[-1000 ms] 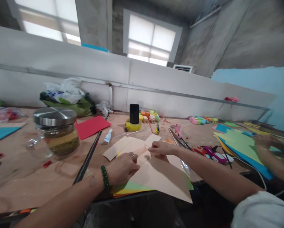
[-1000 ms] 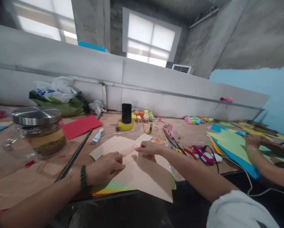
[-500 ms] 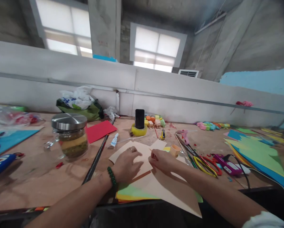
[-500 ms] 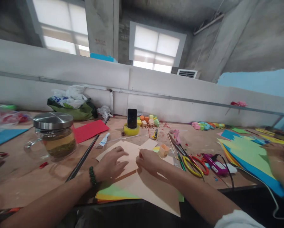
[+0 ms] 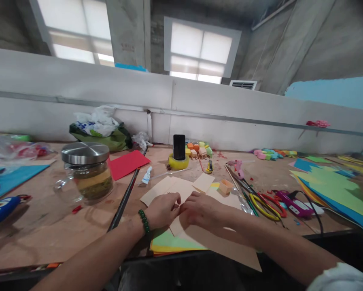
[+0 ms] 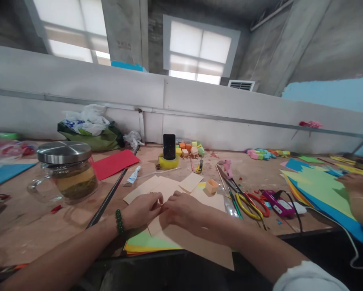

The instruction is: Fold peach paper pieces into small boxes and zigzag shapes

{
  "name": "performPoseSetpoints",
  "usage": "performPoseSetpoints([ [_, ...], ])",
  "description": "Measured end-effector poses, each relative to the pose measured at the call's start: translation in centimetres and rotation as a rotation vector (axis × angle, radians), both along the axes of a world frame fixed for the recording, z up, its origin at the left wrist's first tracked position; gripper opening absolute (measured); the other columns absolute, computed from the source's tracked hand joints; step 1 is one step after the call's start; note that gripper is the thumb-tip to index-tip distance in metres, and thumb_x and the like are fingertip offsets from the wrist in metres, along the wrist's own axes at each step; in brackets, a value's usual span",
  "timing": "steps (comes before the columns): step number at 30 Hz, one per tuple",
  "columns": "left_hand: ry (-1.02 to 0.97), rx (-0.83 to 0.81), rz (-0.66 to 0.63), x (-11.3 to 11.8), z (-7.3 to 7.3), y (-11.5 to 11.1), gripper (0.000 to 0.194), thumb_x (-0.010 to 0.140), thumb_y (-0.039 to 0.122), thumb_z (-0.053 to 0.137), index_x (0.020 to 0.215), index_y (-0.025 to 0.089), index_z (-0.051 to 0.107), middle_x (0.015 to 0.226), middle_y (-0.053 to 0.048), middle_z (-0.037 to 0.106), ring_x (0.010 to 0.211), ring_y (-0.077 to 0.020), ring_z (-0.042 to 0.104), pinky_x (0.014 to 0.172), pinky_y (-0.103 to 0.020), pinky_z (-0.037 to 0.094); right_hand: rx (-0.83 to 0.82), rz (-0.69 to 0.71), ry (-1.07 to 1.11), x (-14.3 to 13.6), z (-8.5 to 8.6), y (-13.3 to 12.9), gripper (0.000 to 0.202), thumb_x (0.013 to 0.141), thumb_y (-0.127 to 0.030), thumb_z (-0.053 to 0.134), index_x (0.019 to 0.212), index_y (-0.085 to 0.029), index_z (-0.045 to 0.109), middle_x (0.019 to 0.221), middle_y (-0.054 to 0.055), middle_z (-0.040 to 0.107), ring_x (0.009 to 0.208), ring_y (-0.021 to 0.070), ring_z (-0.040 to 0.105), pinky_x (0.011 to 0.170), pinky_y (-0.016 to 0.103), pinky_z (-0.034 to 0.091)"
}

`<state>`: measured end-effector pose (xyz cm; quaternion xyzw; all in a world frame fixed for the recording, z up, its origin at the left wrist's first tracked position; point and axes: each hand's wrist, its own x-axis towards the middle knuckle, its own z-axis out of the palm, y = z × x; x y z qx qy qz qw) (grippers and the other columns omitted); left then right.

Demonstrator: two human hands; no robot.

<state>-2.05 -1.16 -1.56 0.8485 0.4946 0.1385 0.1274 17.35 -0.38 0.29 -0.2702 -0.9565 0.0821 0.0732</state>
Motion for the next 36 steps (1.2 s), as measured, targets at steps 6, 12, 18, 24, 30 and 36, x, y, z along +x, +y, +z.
performPoseSetpoints([
  [6, -0.063, 0.055, -0.241, -1.2, 0.1, 1.1, 0.025, 0.088, 0.018, 0.047, 0.1, 0.021, 0.069, 0.086, -0.004, 0.066, 0.081, -0.0174, 0.062, 0.074, -0.028, 0.047, 0.007, 0.114, -0.08, 0.2, 1.4, 1.4, 0.029, 0.072, -0.001, 0.059, 0.09, -0.02, 0.071, 0.077, 0.004, 0.066, 0.08, 0.019, 0.052, 0.073, 0.029, 0.042],
  [12, -0.169, 0.196, -0.337, -1.7, 0.0, 1.6, 0.051, 0.067, -0.002, 0.052, 0.109, 0.023, 0.065, 0.118, -0.007, 0.055, 0.109, -0.0203, 0.054, 0.092, -0.033, 0.048, -0.015, 0.117, 0.259, 1.6, 0.7, 3.1, 0.022, 0.076, 0.0, 0.057, 0.065, -0.018, 0.064, 0.106, 0.007, 0.066, 0.103, 0.0184, 0.055, 0.088, 0.032, 0.045],
  [18, -0.16, 0.456, -0.246, -1.0, -0.3, 0.5, 0.045, 0.068, 0.007, 0.057, 0.11, 0.02, 0.051, 0.129, -0.012, 0.048, 0.122, -0.0277, 0.044, 0.102, -0.046, 0.039, -0.04, 0.067, 0.352, 2.4, -0.4, 3.9, 0.018, 0.082, -0.008, 0.06, 0.069, -0.019, 0.066, 0.119, 0.008, 0.061, 0.112, 0.0199, 0.054, 0.092, 0.036, 0.046],
  [24, 0.195, 0.515, -0.483, -0.3, -0.6, 0.1, 0.016, 0.084, 0.006, 0.047, 0.084, 0.019, 0.057, 0.093, -0.008, 0.064, 0.086, -0.0207, 0.056, 0.077, -0.035, 0.044, 0.013, 0.092, 0.262, 2.0, -0.5, 4.3, 0.035, 0.074, 0.006, 0.046, 0.08, -0.02, 0.069, 0.118, 0.008, 0.06, 0.109, 0.0178, 0.056, 0.089, 0.032, 0.048],
  [30, 0.233, 0.367, -0.414, 0.1, -0.9, 0.0, 0.016, 0.083, 0.006, 0.048, 0.092, 0.018, 0.053, 0.082, -0.006, 0.062, 0.077, -0.0208, 0.057, 0.071, -0.033, 0.043, 0.113, -0.061, 0.354, 2.8, 0.9, 1.2, 0.036, 0.075, 0.001, 0.041, 0.09, -0.019, 0.067, 0.094, 0.008, 0.064, 0.092, 0.0193, 0.057, 0.084, 0.033, 0.047],
  [36, 0.005, 0.247, -0.314, -0.1, -1.2, -0.2, 0.046, 0.079, 0.01, 0.054, 0.122, 0.021, 0.043, 0.087, -0.003, 0.065, 0.079, -0.0206, 0.061, 0.068, -0.029, 0.043, -0.128, -0.206, 0.12, 3.1, 0.7, -2.7, 0.036, 0.092, -0.034, 0.052, 0.123, -0.017, 0.055, 0.109, 0.011, 0.063, 0.096, 0.0222, 0.06, 0.082, 0.035, 0.047],
])
